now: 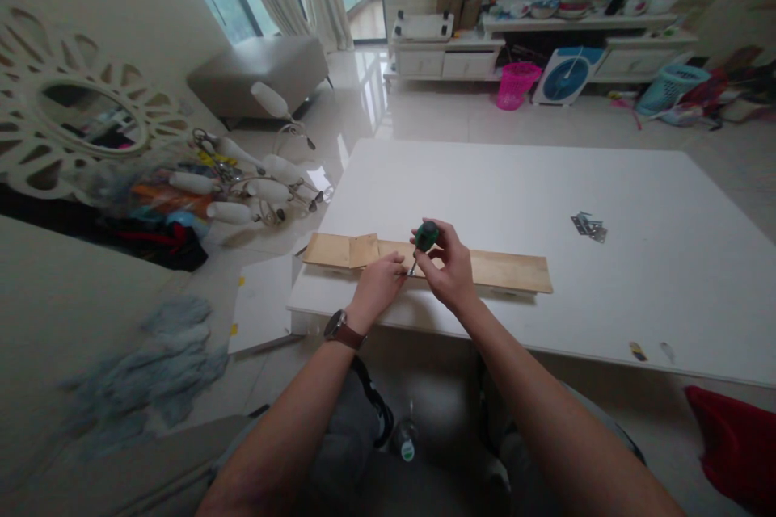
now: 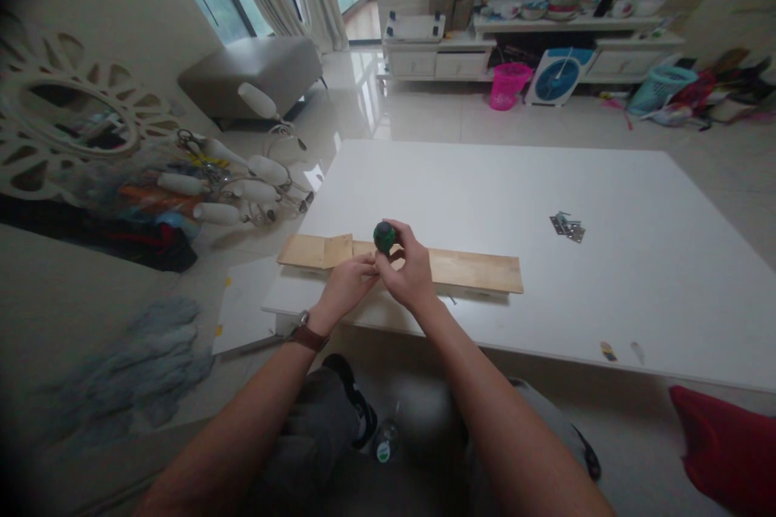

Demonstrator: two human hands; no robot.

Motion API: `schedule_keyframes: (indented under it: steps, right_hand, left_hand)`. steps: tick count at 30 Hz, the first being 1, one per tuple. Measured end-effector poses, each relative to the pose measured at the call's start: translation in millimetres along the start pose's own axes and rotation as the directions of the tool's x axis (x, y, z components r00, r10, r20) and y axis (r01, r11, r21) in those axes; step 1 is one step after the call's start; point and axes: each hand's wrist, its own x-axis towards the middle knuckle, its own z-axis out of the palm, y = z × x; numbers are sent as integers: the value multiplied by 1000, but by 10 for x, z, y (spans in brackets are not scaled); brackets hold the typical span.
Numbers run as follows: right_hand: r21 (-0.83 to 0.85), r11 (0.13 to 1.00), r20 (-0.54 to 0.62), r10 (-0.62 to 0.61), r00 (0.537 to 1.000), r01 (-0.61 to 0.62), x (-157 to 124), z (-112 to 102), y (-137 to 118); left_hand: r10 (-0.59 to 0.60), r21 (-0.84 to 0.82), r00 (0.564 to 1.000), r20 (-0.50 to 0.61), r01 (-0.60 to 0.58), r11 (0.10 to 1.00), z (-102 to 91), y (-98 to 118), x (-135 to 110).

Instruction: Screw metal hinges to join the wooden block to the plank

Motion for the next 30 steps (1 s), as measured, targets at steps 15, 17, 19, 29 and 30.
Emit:
schedule_keyframes:
  steps: [15,17,19,29,30]
  right_hand:
    - [-32,999,-75,22,997,-24,4,19,37]
    - [-10,1000,-42,14,999,-15,-4,19,29]
    - [7,1000,-2,-3,1000,3,-9,21,27]
    - [-27,997,-4,-77,997,77,15,24,25]
    - [-37,996,-2,-81,997,81,17,23,19]
  left_hand:
    - [6,-21,1000,4,-6,1000,20,-30,-14]
    - [10,-21,1000,9,-10,1000,7,-14,-15]
    - [2,-17,1000,11,-2,1000,-4,0,-14]
    - [-21,-22,1000,-14,21,1000,10,-8,-12]
    - [-24,-22,1000,-12,23,999,10,-6,-12]
